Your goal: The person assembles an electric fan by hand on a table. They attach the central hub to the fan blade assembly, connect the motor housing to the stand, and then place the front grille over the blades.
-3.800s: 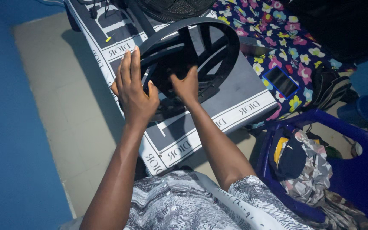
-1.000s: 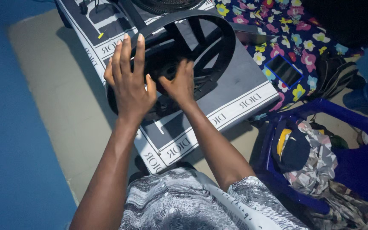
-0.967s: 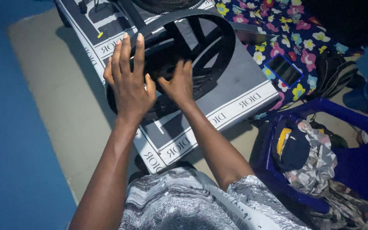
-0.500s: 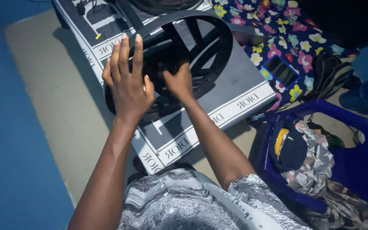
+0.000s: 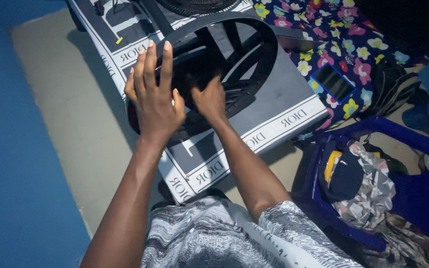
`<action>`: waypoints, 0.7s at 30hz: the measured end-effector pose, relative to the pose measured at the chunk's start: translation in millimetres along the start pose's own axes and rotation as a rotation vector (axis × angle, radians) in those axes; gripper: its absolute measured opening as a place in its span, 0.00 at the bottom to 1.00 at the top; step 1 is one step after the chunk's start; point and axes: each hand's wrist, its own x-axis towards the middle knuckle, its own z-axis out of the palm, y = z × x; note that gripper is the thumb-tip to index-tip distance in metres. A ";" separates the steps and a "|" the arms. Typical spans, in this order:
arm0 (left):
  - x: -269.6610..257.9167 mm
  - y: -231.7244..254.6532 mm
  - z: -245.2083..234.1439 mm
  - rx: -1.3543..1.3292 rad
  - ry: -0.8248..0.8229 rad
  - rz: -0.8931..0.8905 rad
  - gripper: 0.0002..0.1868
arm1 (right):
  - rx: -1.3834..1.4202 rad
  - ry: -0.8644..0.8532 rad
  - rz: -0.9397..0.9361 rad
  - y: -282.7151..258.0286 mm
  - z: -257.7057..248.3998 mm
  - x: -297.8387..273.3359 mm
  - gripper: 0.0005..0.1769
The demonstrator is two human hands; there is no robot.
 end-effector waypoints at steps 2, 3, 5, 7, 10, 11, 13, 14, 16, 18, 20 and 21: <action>-2.0 -1.4 0.7 0.000 0.002 -0.002 0.44 | 0.117 0.118 0.073 1.8 10.5 1.2 0.35; -2.8 -1.7 0.6 0.000 0.002 -0.002 0.44 | 0.176 0.179 0.111 1.1 15.6 2.0 0.35; -4.2 -1.9 0.5 0.001 -0.001 -0.011 0.44 | 0.461 0.154 0.421 -5.1 26.8 8.3 0.34; -6.2 -2.4 -0.9 -0.004 -0.004 -0.019 0.44 | 0.646 0.118 0.579 -7.8 30.4 10.5 0.34; -5.0 -3.7 -3.7 -0.017 -0.001 -0.020 0.44 | 0.702 0.042 0.572 -8.6 24.6 13.3 0.33; -4.3 -3.4 -4.7 -0.014 -0.001 -0.015 0.44 | 0.673 0.002 0.564 -8.2 20.9 12.0 0.33; -3.9 -2.0 -6.3 -0.023 -0.003 -0.011 0.44 | 0.554 0.023 0.420 -7.8 14.1 8.5 0.33; -4.6 -1.2 -7.3 -0.034 -0.005 -0.013 0.44 | 0.463 0.081 0.283 -7.0 10.6 2.3 0.33; -4.1 -0.8 -9.7 -0.041 -0.003 -0.015 0.44 | 0.261 0.130 0.066 -10.4 6.6 -6.3 0.36; -4.2 0.2 -10.9 -0.038 0.001 -0.020 0.44 | 0.034 0.114 -0.088 -14.4 2.6 -12.0 0.40; -5.0 0.3 -11.1 -0.044 -0.007 -0.024 0.44 | -0.018 0.108 -0.142 -17.0 -2.3 -14.7 0.44; -4.8 -0.8 -11.5 -0.044 -0.010 -0.027 0.44 | -0.043 0.102 -0.172 -19.3 -3.7 -14.8 0.46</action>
